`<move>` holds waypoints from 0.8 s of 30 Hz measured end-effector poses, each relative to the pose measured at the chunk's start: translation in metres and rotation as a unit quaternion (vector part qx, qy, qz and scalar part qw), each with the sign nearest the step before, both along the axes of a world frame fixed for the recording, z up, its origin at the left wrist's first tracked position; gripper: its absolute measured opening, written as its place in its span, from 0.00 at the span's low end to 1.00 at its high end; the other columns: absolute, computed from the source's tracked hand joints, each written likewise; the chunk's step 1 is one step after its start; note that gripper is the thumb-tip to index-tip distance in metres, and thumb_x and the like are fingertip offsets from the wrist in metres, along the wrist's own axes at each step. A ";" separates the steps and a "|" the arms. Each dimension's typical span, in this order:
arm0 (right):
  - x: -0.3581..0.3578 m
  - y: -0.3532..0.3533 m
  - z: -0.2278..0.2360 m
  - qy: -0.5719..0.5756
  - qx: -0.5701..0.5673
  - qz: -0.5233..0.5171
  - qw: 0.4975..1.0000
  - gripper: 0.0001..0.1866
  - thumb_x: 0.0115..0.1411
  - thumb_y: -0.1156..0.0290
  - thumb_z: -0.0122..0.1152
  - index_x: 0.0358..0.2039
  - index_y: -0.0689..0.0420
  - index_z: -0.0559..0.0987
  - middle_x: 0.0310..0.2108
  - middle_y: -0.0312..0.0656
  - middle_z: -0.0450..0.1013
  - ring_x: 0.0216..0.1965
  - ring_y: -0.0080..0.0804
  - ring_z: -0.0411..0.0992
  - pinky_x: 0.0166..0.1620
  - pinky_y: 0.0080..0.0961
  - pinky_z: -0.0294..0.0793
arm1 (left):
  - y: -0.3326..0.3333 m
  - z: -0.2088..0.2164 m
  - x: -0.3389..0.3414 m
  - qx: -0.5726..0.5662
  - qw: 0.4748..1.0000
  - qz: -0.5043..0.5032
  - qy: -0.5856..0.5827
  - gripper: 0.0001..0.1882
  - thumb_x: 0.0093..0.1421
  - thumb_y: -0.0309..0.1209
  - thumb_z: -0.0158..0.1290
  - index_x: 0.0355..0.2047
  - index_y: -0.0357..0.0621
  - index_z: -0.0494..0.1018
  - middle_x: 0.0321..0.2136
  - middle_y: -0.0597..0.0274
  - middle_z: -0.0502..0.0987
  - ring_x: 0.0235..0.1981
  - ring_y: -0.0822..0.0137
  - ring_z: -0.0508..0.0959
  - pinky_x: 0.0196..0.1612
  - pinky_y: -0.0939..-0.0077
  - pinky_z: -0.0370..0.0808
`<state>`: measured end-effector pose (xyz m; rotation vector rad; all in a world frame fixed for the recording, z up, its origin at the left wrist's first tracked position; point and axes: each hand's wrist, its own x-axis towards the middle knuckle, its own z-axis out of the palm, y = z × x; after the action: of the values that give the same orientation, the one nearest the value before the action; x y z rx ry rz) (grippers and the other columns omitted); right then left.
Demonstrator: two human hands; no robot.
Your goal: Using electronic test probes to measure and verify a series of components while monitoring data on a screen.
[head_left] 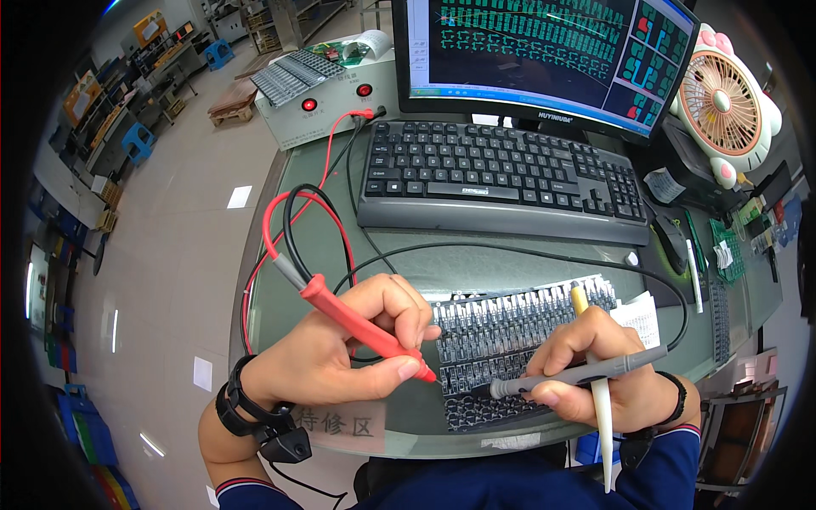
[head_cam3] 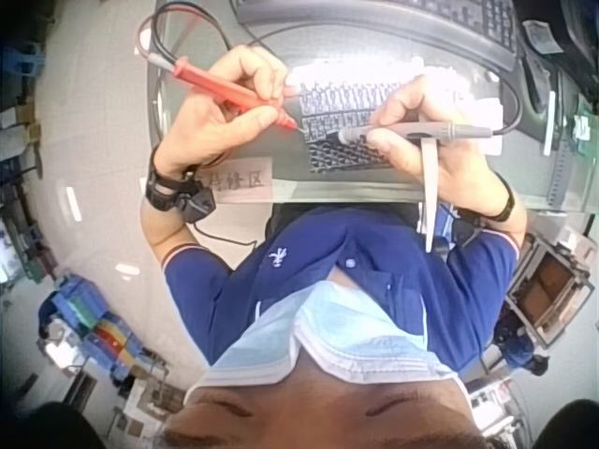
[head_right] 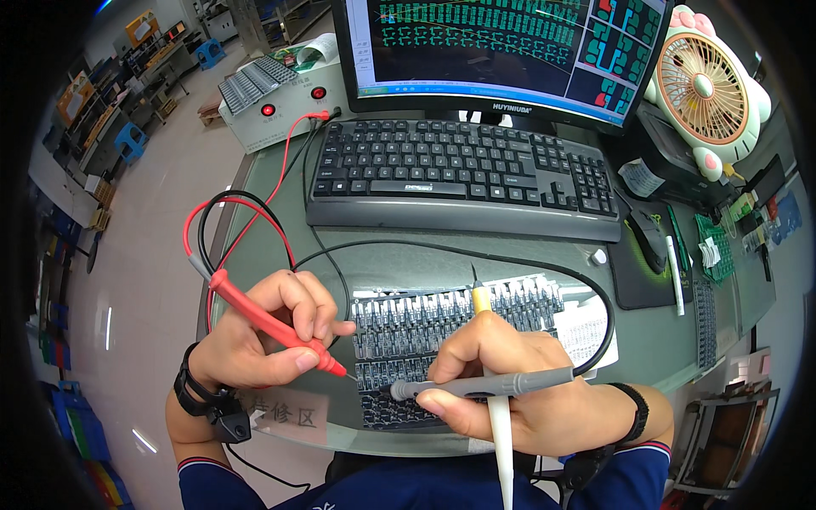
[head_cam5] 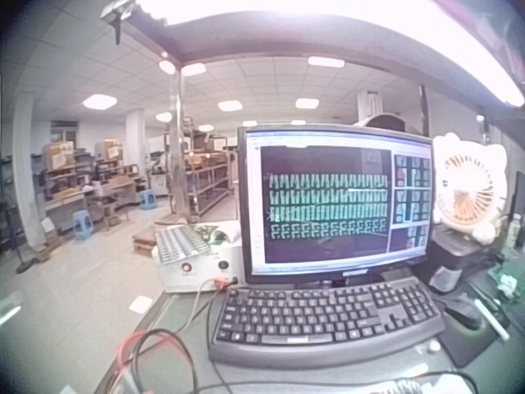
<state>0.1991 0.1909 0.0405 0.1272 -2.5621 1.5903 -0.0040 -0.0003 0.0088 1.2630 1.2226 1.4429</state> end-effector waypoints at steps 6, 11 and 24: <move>-0.001 0.000 0.003 -0.033 -0.073 -0.025 0.996 0.15 0.56 0.74 0.64 0.34 0.60 0.64 0.30 0.47 0.75 0.30 0.27 0.76 0.32 0.20 0.74 | -0.003 0.008 0.002 -0.003 1.000 0.001 -0.020 0.15 0.53 0.20 0.52 0.41 0.40 0.64 0.38 0.55 0.71 0.32 0.76 0.71 0.43 0.72 0.74; -0.024 -0.016 0.029 0.045 0.001 0.008 0.999 0.19 0.55 0.77 0.65 0.43 0.63 0.66 0.33 0.44 0.75 0.36 0.27 0.76 0.38 0.21 0.74 | -0.009 0.033 0.018 -0.117 0.982 -0.097 -0.109 0.26 0.55 0.22 0.50 0.55 0.32 0.61 0.44 0.57 0.72 0.42 0.72 0.74 0.42 0.79 0.71; -0.003 -0.035 -0.002 0.089 0.040 0.028 0.995 0.17 0.59 0.72 0.53 0.46 0.67 0.74 0.29 0.44 0.73 0.28 0.31 0.73 0.32 0.23 0.74 | 0.002 0.001 -0.013 -0.179 0.975 0.073 -0.110 0.16 0.63 0.34 0.47 0.18 0.43 0.65 0.17 0.64 0.68 0.21 0.75 0.67 0.28 0.82 0.64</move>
<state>0.1964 0.1561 0.0385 0.3344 -2.5036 1.4242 -0.0165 0.0019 0.0094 0.7640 1.3702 1.3463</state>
